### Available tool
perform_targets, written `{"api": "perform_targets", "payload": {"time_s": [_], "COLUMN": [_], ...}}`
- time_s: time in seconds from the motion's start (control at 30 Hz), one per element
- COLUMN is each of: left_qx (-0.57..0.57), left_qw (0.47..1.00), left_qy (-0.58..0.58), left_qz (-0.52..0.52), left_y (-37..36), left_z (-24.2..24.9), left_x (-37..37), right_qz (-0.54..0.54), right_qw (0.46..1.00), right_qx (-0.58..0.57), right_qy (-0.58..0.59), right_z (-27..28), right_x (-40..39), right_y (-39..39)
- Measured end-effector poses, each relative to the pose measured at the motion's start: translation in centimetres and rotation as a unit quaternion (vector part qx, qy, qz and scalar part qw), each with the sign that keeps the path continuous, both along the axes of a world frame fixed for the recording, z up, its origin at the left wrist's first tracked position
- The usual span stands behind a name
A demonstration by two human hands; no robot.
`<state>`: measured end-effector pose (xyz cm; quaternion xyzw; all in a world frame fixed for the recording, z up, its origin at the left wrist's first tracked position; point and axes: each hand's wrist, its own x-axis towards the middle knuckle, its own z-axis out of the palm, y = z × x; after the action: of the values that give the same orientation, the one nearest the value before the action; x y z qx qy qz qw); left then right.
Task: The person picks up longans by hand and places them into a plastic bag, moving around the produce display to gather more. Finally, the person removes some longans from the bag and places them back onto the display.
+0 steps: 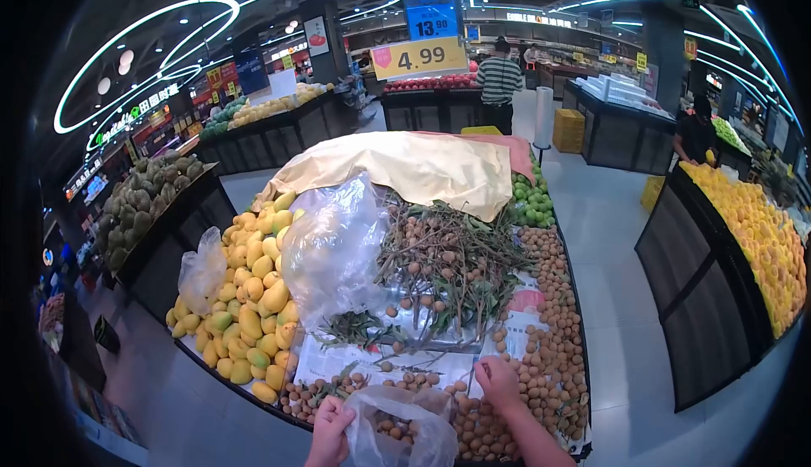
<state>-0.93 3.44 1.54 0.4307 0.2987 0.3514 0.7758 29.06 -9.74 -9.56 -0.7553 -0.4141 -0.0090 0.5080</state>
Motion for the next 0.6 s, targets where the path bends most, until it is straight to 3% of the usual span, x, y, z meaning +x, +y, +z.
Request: {"api": "perform_targets", "payload": {"time_s": [0.03, 0.07, 0.13, 0.17, 0.23, 0.3, 0.43, 0.5, 0.53, 0.6], "left_qx": [-0.003, -0.005, -0.021, -0.024, -0.013, -0.021, -0.016, -0.026, -0.029, -0.043], "left_qw": [1.0, 1.0, 0.999, 0.999, 0.999, 0.998, 0.993, 0.99, 0.989, 0.99], "left_qy": [-0.005, -0.007, -0.028, -0.028, -0.034, -0.037, -0.046, -0.049, -0.051, -0.072], "left_qz": [-0.001, 0.001, -0.009, -0.008, -0.032, -0.051, -0.104, -0.132, -0.134, -0.109], "left_y": [0.0, -0.1, -0.2, -0.2, -0.1, -0.1, 0.1, 0.6, 0.9, 1.3], "left_z": [0.1, 0.3, 1.0, 1.3, 1.6, 1.6, 1.3, 1.1, 1.0, 0.9], "left_x": [0.1, 0.1, 0.2, 0.4, 0.6, 0.8, 1.1, 0.8, 0.7, 0.8], "right_qz": [0.042, 0.044, 0.035, 0.085, 0.225, 0.368, 0.379, 0.358, 0.355, 0.323], "right_qw": [0.993, 0.993, 0.946, 0.955, 0.97, 0.93, 0.923, 0.917, 0.917, 0.891], "right_qx": [0.049, 0.047, 0.131, 0.124, 0.072, 0.021, -0.044, -0.176, -0.179, -0.313], "right_qy": [0.096, 0.095, 0.293, 0.257, 0.061, 0.0, -0.047, -0.014, -0.014, 0.068], "right_z": [2.8, 5.1, 9.0, 10.7, 15.7, 20.0, 19.1, 17.0, 16.7, 16.5], "right_x": [-0.5, -1.4, -3.5, -4.7, -7.7, -11.0, -14.5, -14.7, -14.7, -14.7], "right_y": [-0.1, -0.2, -0.6, -1.4, -2.9, -2.4, 0.6, 1.9, 2.3, 2.9]}}
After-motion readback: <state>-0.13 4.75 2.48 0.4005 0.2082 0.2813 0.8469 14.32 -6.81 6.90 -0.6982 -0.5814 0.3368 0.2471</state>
